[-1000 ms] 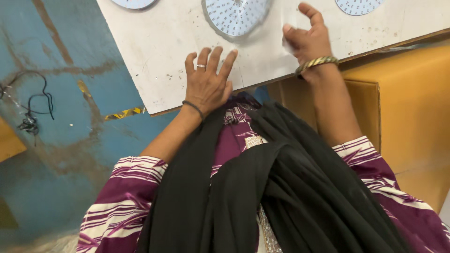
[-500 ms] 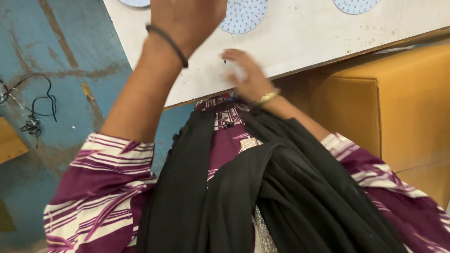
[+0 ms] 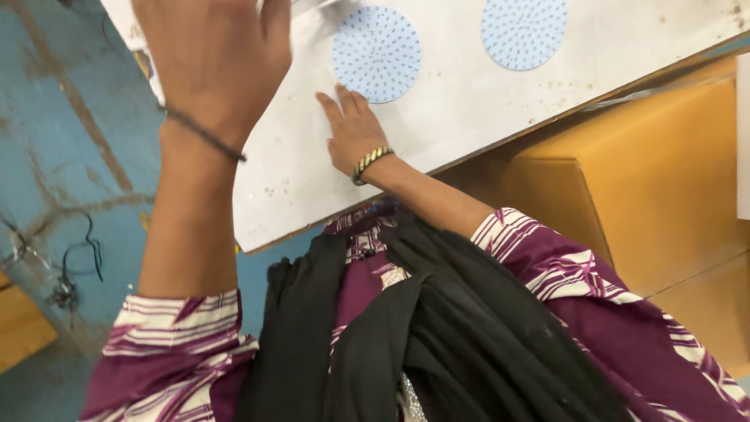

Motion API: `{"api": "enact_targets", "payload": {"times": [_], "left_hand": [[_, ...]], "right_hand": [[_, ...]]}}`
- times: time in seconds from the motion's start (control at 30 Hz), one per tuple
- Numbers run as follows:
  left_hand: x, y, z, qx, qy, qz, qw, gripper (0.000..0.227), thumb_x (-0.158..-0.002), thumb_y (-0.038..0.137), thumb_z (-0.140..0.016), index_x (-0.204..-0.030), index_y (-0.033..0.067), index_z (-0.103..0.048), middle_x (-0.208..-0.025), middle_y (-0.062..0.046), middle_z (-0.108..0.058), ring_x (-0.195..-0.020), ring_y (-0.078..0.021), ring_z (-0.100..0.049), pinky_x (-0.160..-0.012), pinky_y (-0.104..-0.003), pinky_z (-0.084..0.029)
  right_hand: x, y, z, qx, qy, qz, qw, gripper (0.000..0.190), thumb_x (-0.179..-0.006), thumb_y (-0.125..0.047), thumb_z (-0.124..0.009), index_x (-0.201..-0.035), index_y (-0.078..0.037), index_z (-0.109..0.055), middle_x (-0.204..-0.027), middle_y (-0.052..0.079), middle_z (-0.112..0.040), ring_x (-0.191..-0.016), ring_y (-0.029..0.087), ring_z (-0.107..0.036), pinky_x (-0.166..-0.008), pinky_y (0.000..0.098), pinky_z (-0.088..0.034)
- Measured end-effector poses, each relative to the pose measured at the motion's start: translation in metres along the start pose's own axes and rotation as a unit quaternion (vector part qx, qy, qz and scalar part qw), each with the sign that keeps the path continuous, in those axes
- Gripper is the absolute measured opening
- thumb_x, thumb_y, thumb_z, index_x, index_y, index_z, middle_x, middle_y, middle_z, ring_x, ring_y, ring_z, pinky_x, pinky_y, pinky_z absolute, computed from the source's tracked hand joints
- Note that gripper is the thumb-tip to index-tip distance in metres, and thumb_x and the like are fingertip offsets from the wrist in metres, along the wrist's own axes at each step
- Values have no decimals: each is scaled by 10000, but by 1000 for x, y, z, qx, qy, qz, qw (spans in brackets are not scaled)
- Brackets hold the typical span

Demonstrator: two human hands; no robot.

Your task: The person applies a gray adhesive to circular LED light modules on a white work surface using a small metal spatula. They spread the adhesive around the perimeter of each module, then press a clear plastic sheet over it to smooth and secure the material.

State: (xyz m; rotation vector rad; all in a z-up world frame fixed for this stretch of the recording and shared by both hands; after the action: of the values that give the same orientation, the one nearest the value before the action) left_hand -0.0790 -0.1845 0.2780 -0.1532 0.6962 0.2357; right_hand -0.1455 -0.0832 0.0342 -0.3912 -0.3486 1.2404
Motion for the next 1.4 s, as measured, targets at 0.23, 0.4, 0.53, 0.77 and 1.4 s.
{"api": "enact_targets", "payload": {"times": [0.23, 0.4, 0.53, 0.77, 1.4], "left_hand": [[-15, -4, 31, 98, -36, 26, 994, 82, -935, 31, -681, -975, 102, -679, -991, -47, -664, -1029, -270, -608, -1010, -416, -359], [-17, 1, 31, 97, -57, 41, 993, 78, -945, 47, -708, -989, 112, -709, -972, -35, -676, -1059, -237, -632, -965, -396, -345], [-4, 9, 27, 132, -95, 68, 984, 71, -998, 69, -751, -980, 117, -702, -988, -18, -703, -1065, -204, -653, -968, -391, -358], [20, 37, 24, 165, -143, 70, 973, 91, -915, 71, -801, -955, 108, -728, -965, -8, -719, -1045, -210, -679, -926, -410, -401], [61, 22, 13, 212, -131, 167, 954, 170, -839, 18, -828, -959, 92, -732, -948, -7, -716, -1014, -207, -685, -901, -380, -422]], "right_hand": [[-26, 72, 38, -2, 38, -39, 999, 761, -853, -168, -714, -1516, -32, -366, -1525, 294, -405, -1376, 441, -378, -1187, 489, -299], [-10, 98, 81, -27, 90, 5, 996, 514, -868, -42, -659, -1374, -50, -570, -1346, 181, -597, -1288, 363, -494, -1136, 451, -402], [39, 113, 103, -14, 147, -43, 988, 365, -868, 3, -650, -1225, -62, -688, -1231, 140, -644, -1227, 341, -540, -1092, 427, -459], [40, 122, 89, 91, 163, -34, 982, 259, -827, -164, -699, -1040, -30, -636, -1365, 197, -573, -1285, 385, -459, -1074, 492, -386], [-17, 166, 98, 39, 218, -140, 965, 518, -1021, -225, -675, -1485, -39, -539, -1508, 136, -487, -1391, 346, -430, -1156, 492, -384]]}}
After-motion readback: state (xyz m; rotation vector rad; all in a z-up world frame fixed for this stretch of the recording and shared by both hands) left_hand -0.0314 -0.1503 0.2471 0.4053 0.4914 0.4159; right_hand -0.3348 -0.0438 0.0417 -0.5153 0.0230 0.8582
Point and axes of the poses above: each hand's wrist, its own x-axis away from the middle knuckle, its own z-axis out of the back of the hand, y = z × x, the point moved 5 cm from there along -x, towards the middle knuckle
